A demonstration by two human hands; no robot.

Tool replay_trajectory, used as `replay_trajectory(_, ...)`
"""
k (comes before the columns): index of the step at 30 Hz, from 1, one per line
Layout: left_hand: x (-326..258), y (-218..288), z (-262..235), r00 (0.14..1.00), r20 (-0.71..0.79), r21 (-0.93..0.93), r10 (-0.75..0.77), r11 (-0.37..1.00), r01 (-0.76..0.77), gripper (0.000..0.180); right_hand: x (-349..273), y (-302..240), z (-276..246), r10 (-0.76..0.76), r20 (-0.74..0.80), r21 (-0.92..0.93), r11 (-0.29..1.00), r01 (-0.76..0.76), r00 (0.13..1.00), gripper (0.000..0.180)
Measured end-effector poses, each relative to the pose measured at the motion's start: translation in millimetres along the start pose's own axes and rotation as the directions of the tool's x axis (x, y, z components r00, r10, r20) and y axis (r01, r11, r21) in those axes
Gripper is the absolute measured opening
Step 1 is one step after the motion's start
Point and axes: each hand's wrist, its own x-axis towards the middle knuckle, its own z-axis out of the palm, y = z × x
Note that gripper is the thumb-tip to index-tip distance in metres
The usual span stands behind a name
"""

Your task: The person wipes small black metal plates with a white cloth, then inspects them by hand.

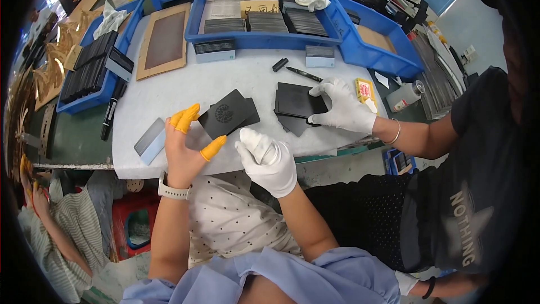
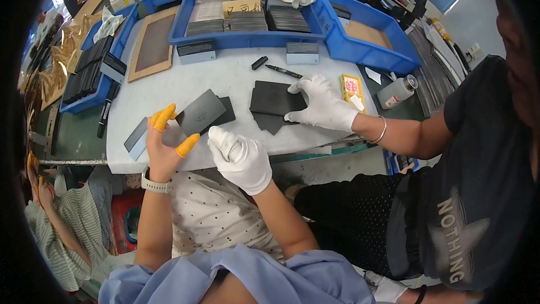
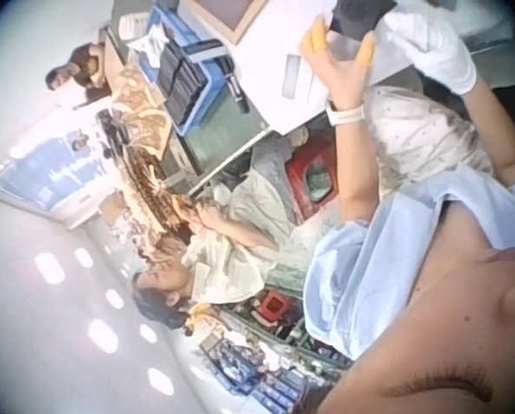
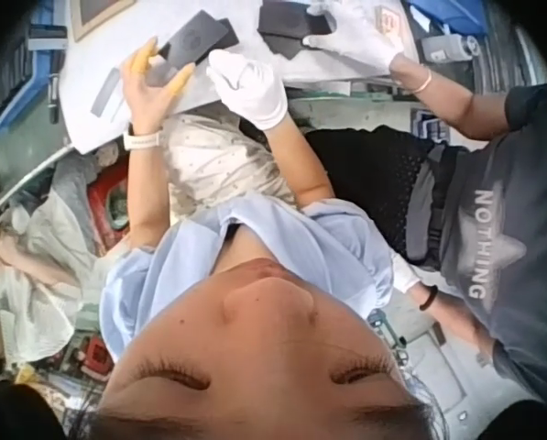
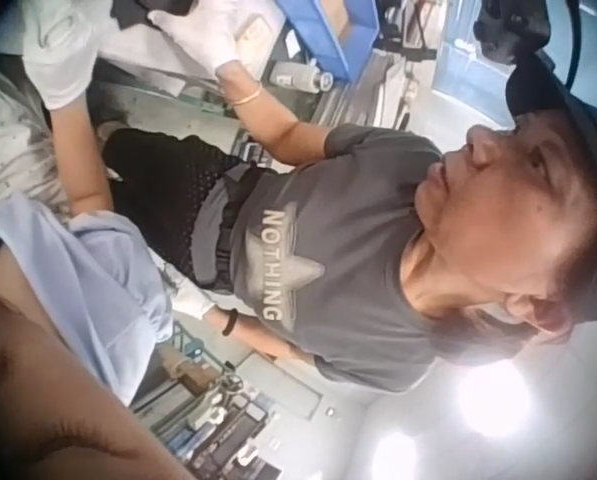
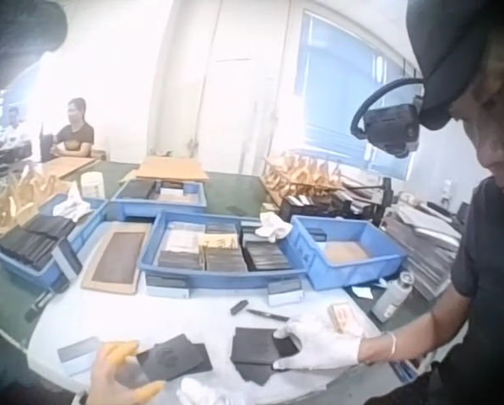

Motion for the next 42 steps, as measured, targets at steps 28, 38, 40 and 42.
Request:
replay_trajectory(28, -15.7, -9.4, -8.6, 0.994, -0.08, -0.149, 0.077, 0.985, -0.088, 0.093, 63.2, -69.6, -15.4, 0.674, 0.567, 0.49, 0.187, -0.851, 0.474, 0.035)
replay_trajectory(38, -10.5, -4.7, -17.3, 0.997, -0.077, -0.259, 0.003, 0.966, -0.023, 0.089, 81.3, -45.6, -1.2, 0.709, 0.023, 0.555, 0.577, -0.599, 0.705, 0.057)
replay_trajectory(40, -16.2, -10.1, -14.4, 0.998, -0.065, -0.236, 0.02, 0.971, -0.035, 0.089, 85.9, -41.2, 7.6, 0.576, 0.031, 0.423, 0.733, -0.533, 0.817, 0.067)
replay_trajectory(42, -18.5, -13.2, -12.9, 0.998, -0.053, -0.217, 0.042, 0.975, -0.052, 0.089, 93.2, -41.7, 5.9, 0.425, 0.261, -0.196, 0.903, -0.383, 0.867, 0.075)
